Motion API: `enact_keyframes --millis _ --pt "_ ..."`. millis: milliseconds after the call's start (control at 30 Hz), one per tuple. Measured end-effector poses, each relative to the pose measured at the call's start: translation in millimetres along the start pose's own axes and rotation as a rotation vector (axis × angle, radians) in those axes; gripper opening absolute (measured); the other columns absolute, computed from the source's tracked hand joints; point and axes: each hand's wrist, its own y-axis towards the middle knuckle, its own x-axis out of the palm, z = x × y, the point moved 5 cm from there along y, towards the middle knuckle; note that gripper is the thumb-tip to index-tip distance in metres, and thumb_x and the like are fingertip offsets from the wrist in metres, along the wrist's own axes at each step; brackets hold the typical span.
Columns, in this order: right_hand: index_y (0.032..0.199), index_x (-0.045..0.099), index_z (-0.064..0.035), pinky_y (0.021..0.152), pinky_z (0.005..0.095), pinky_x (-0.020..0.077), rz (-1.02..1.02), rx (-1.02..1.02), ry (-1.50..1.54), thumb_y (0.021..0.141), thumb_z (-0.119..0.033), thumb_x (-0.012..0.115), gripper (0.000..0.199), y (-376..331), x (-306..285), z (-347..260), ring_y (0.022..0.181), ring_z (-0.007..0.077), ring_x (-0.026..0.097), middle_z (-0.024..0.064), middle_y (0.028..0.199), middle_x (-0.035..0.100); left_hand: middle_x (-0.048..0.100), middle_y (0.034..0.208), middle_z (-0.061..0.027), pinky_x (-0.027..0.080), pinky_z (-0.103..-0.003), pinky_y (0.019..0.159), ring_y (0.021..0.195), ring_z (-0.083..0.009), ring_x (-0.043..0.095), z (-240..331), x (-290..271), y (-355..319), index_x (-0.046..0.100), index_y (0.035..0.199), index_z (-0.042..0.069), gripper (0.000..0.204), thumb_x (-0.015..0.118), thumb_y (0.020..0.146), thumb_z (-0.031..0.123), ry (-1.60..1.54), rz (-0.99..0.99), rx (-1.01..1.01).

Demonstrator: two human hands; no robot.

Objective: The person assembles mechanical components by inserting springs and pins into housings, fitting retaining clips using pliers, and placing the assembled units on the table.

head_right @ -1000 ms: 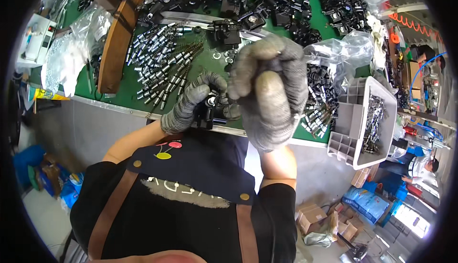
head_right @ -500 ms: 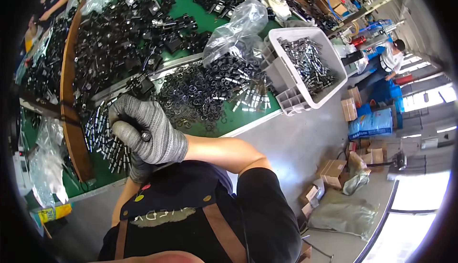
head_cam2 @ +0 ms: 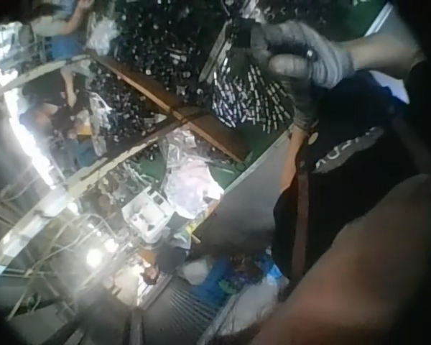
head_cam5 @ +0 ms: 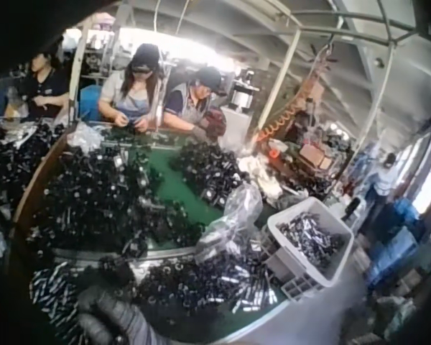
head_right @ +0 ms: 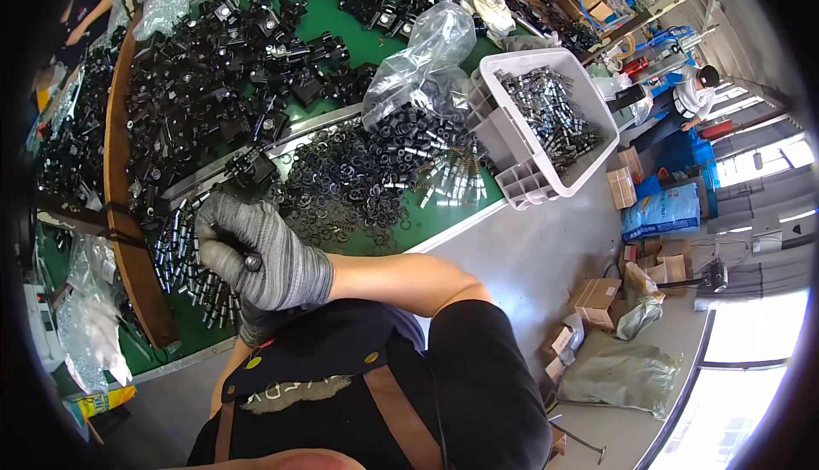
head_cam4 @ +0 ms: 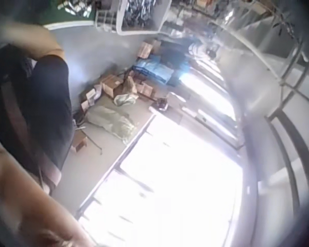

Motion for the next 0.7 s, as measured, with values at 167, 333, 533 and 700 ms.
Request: enact_keyframes --millis 167,333,533,700 --pt "0.091 0.051 -0.0045 0.065 0.0342 0.0431 0.013 -0.13 -0.046 0.089 -0.007 0.056 0.006 -1.9 -3.6 2.4 0.07 0.0209 0.047 0.0069 0.08 0.049 0.036 0.151 -0.0129 0.03 -0.038 0.115 0.138 -0.0253 0.036 -7.6 0.3 5.1 0.029 0.152 0.005 0.064 0.054 0.101 0.034 -0.15 -0.002 -0.062" --pt "0.099 0.05 -0.0053 0.064 0.0288 0.0458 -0.003 -0.069 -0.021 0.092 -0.015 0.057 0.013 -2.5 -5.9 10.1 0.07 0.0105 0.051 0.0018 0.081 0.052 0.04 0.147 -0.0128 0.033 -0.037 0.113 0.135 -0.0248 0.04 -18.3 3.2 12.5 0.033 0.15 0.005 0.06 0.054 0.101 0.032 -0.313 -0.019 -0.099" --pt "0.104 0.052 -0.0047 0.067 0.0292 0.0452 0.025 -0.059 -0.027 0.088 -0.013 0.061 0.02 -8.0 0.7 2.3 0.074 0.0107 0.051 0.0028 0.083 0.051 0.046 0.143 -0.0127 0.036 -0.036 0.111 0.132 -0.0243 0.044 -26.3 3.8 25.6 0.036 0.148 0.004 0.057 0.055 0.101 0.029 -0.472 -0.06 -0.098" --pt "0.104 0.054 -0.0046 0.065 0.0286 0.0444 -0.004 -0.026 0.046 0.083 -0.021 0.069 0.03 -21.3 5.4 -4.9 0.074 0.0123 0.052 0.0023 0.083 0.051 0.049 0.14 -0.0126 0.038 -0.035 0.109 0.129 -0.0239 0.047 -15.0 8.1 25.4 0.039 0.147 0.004 0.054 0.055 0.1 0.027 -0.563 -0.035 -0.097"
